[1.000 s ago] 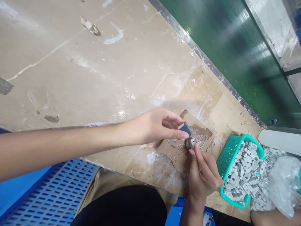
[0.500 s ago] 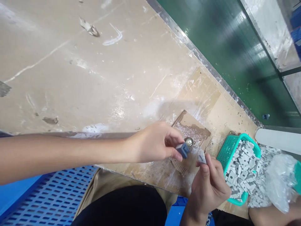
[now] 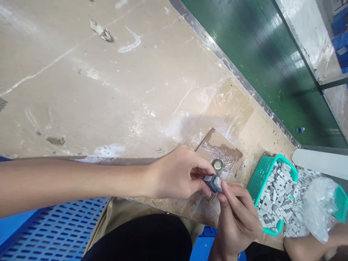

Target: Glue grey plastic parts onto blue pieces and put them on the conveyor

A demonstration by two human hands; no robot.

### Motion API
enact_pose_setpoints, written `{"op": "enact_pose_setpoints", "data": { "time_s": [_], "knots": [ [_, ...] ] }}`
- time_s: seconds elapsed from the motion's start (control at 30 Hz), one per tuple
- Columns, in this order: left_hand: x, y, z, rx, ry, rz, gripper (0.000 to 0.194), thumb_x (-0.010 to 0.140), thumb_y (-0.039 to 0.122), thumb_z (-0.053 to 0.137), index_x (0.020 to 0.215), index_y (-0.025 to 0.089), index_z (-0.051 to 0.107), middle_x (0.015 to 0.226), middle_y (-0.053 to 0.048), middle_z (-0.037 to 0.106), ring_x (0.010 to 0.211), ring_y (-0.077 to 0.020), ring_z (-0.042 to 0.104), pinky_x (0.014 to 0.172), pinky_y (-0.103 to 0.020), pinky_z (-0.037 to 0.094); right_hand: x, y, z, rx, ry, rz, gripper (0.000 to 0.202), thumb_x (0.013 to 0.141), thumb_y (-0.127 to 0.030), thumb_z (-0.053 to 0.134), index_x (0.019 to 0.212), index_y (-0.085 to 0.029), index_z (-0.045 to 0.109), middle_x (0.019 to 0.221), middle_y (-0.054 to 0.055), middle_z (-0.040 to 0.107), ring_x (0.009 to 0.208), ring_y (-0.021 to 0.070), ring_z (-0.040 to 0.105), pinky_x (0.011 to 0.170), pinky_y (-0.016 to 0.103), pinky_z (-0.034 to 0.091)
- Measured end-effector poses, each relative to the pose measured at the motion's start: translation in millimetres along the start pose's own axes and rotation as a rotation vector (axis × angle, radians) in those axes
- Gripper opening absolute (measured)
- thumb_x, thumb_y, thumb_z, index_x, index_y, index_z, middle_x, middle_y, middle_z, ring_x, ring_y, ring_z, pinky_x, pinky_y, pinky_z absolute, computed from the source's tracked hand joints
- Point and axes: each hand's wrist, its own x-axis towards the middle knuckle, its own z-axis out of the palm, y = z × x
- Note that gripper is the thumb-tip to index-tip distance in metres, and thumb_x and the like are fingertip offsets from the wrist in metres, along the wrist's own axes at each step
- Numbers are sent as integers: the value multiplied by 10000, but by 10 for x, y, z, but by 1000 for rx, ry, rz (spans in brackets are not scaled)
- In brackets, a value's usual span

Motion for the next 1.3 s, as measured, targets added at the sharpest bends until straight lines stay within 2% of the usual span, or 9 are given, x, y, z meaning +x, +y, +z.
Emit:
{"op": "enact_pose_setpoints", "data": {
  "time_s": [0.23,0.43,0.53,0.63,0.77,1.0,1.1,1.2,1.3],
  "knots": [
    [-9,-60,-8,88,26,-21,139,760,121,650,809,150,777,712,-33,742,595,-134,651,516,-202,454,-57,-54,32,-121,-118,-38,498,921,3,554,1304,-299,653,832,20,650,780,161,627,634,305,528],
    [51,-141,-92,-236,-56,-254,112,786,253,723,801,146,752,677,-27,714,613,-133,633,544,-205,451,102,-52,-33,-189,-304,24,463,961,-90,577,1377,-291,593,979,31,697,881,132,665,746,241,552],
    [78,-78,-158,-542,-131,-399,284,748,396,807,835,131,750,704,-36,715,622,-131,651,553,-201,466,243,-6,-50,-27,-372,131,353,1004,-364,555,1346,-310,620,1265,65,663,1163,207,639,954,333,554],
    [74,55,-189,-694,-109,-478,386,657,445,885,827,123,758,752,-49,722,678,-158,689,624,-237,543,287,23,25,260,-286,176,458,1020,-548,405,1357,-316,611,1399,76,608,1308,277,566,1080,477,491],
    [43,168,-192,-757,-46,-499,368,594,397,935,768,122,763,678,-32,697,620,-148,677,604,-242,579,239,-8,188,502,-273,174,505,1019,-577,365,1345,-294,629,1410,76,610,1327,286,557,1111,470,468],
    [49,211,-274,-697,-27,-472,355,570,391,946,746,128,785,656,-40,694,566,-143,663,562,-230,598,347,-139,265,419,-345,105,489,1044,-521,333,1440,-311,528,1458,45,568,1366,229,517,1162,398,417],
    [100,267,-386,-549,113,-400,334,603,394,930,808,163,803,702,-38,717,623,-139,669,604,-212,597,333,-207,213,409,-343,79,534,1043,-523,333,1529,-309,384,1547,43,466,1441,229,426,1203,420,367],
    [191,336,-578,-366,471,-264,331,594,395,926,858,232,811,846,-11,770,731,-123,693,700,-153,580,242,-188,58,343,-82,53,444,1058,-417,361,1489,-346,443,1502,15,522,1402,199,477,1153,384,437],
    [331,411,-793,-246,766,-207,321,527,356,935,797,247,800,920,18,781,822,-137,698,781,-149,576,197,20,-298,41,218,60,345,1020,-271,477,1331,-335,613,1298,15,674,1211,181,626,1019,336,525]
  ]
}}
